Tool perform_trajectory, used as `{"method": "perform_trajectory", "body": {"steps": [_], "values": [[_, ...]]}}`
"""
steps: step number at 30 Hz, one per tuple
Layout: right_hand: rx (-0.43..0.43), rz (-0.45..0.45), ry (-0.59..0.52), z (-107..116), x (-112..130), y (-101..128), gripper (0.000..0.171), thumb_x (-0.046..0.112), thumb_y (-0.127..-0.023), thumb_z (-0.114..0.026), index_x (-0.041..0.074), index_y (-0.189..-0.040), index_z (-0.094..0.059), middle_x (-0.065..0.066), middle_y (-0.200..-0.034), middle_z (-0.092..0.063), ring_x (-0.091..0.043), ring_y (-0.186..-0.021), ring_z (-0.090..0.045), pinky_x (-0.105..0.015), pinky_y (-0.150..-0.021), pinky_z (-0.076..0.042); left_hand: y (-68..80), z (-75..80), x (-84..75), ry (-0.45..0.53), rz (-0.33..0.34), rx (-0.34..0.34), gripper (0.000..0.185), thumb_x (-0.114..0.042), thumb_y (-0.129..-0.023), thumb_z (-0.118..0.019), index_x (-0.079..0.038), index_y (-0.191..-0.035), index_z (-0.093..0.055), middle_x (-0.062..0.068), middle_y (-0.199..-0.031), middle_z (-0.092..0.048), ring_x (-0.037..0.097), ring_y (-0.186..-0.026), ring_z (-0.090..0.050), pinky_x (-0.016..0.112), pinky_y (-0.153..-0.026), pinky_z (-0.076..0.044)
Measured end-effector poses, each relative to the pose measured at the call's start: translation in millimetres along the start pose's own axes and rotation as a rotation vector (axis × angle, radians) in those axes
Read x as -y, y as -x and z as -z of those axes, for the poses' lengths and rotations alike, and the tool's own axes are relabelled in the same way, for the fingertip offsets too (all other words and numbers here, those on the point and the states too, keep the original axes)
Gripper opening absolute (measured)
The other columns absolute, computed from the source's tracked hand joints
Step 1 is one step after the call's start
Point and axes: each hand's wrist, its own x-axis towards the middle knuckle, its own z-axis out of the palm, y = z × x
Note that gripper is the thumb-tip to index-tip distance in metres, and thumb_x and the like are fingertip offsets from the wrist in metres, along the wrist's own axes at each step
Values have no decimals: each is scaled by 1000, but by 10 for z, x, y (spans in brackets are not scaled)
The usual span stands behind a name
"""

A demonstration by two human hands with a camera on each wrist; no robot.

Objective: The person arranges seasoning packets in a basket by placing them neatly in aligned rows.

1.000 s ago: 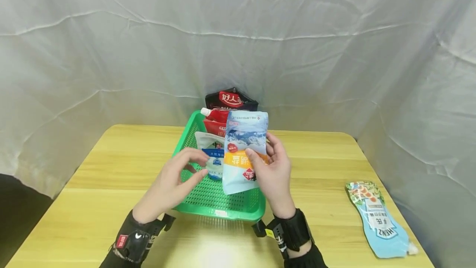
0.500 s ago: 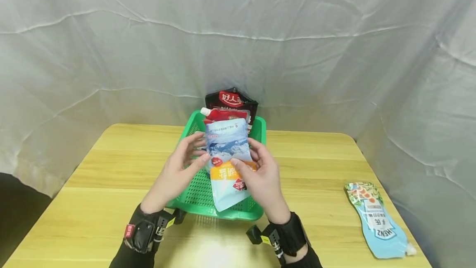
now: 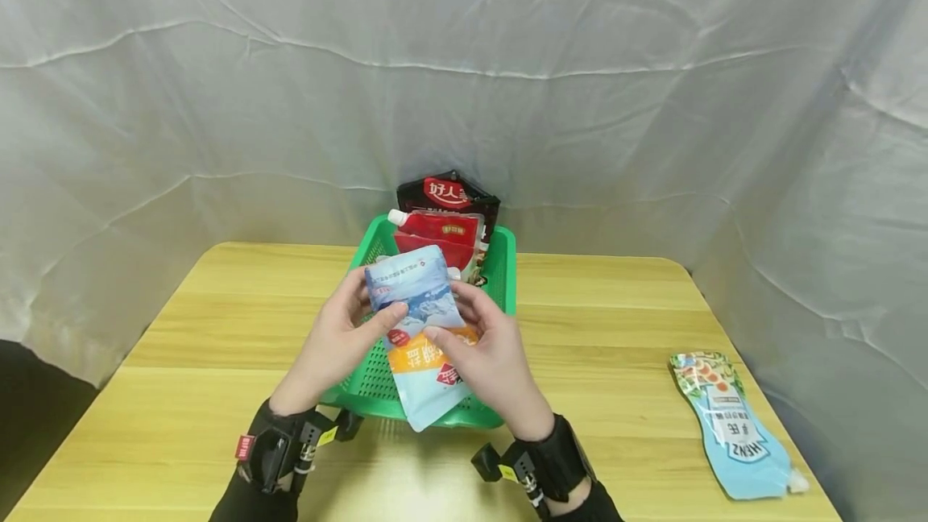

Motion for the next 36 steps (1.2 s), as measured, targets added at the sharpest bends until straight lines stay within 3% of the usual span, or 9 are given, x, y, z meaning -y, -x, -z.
{"method": "perform_trajectory", "body": {"steps": [12, 24, 30, 36], "values": [[31, -35, 52, 22, -8, -25, 61, 0, -89, -80, -1, -144, -54, -19, -131, -67, -29, -104, -69, -30, -81, -62, 12, 8, -7, 3, -43, -45, 58, -13, -97, -75, -3, -147, -46, 15, -119, -71, 24, -101, -70, 28, -83, -60], [20, -37, 36, 49, -27, -47, 57, 3, -91, -78, 7, -145, -57, -12, -136, -64, -23, -104, -69, -30, -78, -62, 13, -12, -45, 117, -64, -115, 51, -3, -99, -69, 1, -145, -45, 21, -120, -70, 23, -99, -70, 28, -83, -60], [19, -73, 17, 46, -40, -59, 55, 4, -91, -79, 6, -142, -59, -12, -134, -63, -23, -104, -67, -31, -78, -62, 19, 3, -69, 197, -85, -192, 47, 4, -98, -65, 6, -141, -46, 26, -114, -68, 14, -89, -70, 28, -72, -62], [45, -115, 6, 52, -59, -69, 49, 2, -91, -78, 1, -137, -62, -18, -125, -66, -21, -96, -67, -29, -75, -61, 20, 19, -67, 244, -120, -230, 43, 7, -99, -63, 7, -138, -47, 26, -112, -66, 13, -84, -69, 25, -65, -60]]}}
